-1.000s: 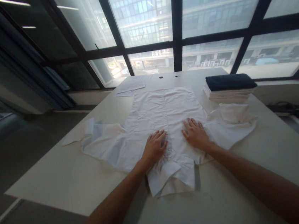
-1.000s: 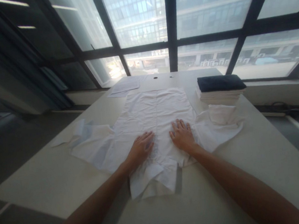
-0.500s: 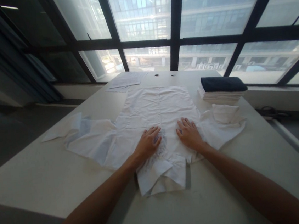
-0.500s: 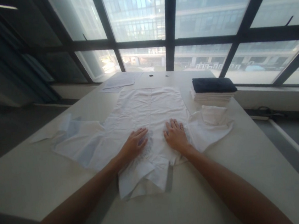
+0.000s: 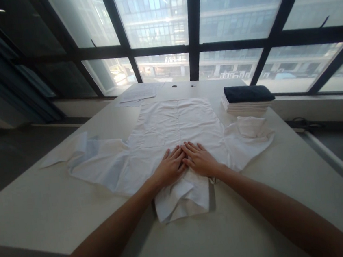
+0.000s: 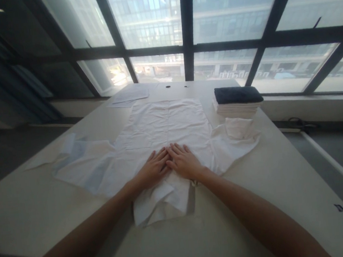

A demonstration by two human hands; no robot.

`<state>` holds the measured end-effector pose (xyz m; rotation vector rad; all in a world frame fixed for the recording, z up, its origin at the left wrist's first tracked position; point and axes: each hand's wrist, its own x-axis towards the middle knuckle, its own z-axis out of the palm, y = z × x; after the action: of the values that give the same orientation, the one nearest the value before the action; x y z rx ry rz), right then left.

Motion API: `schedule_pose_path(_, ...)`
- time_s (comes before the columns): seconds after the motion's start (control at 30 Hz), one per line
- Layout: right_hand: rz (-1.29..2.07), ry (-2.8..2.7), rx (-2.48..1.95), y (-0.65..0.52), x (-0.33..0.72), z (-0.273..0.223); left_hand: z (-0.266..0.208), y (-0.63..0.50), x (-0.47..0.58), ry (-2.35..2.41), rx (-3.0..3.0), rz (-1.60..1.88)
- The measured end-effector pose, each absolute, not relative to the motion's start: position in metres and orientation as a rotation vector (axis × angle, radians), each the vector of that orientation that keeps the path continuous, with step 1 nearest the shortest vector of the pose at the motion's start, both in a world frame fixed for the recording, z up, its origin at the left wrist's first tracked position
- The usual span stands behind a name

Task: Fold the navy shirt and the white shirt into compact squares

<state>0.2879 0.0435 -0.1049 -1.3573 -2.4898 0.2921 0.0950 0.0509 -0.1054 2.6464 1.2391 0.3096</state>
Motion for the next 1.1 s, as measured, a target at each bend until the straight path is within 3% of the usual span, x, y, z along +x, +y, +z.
schedule_pose_path(0.47,-0.002,-2.091,-2.032,0.085,0.357,-0.113,-0.107,0.053,0.091,1.284,2.692,0.213)
schedule_pose_path(0.8,0.213,-2.441,-1.427,0.043,0.276,-0.110,-0.116,0.056,0.093,1.314,2.750,0.264)
schedule_pose_path(1.1,0.185,-2.456,-1.531,0.044,0.285,-0.108,-0.112,0.052,0.094,1.357,2.791,0.198)
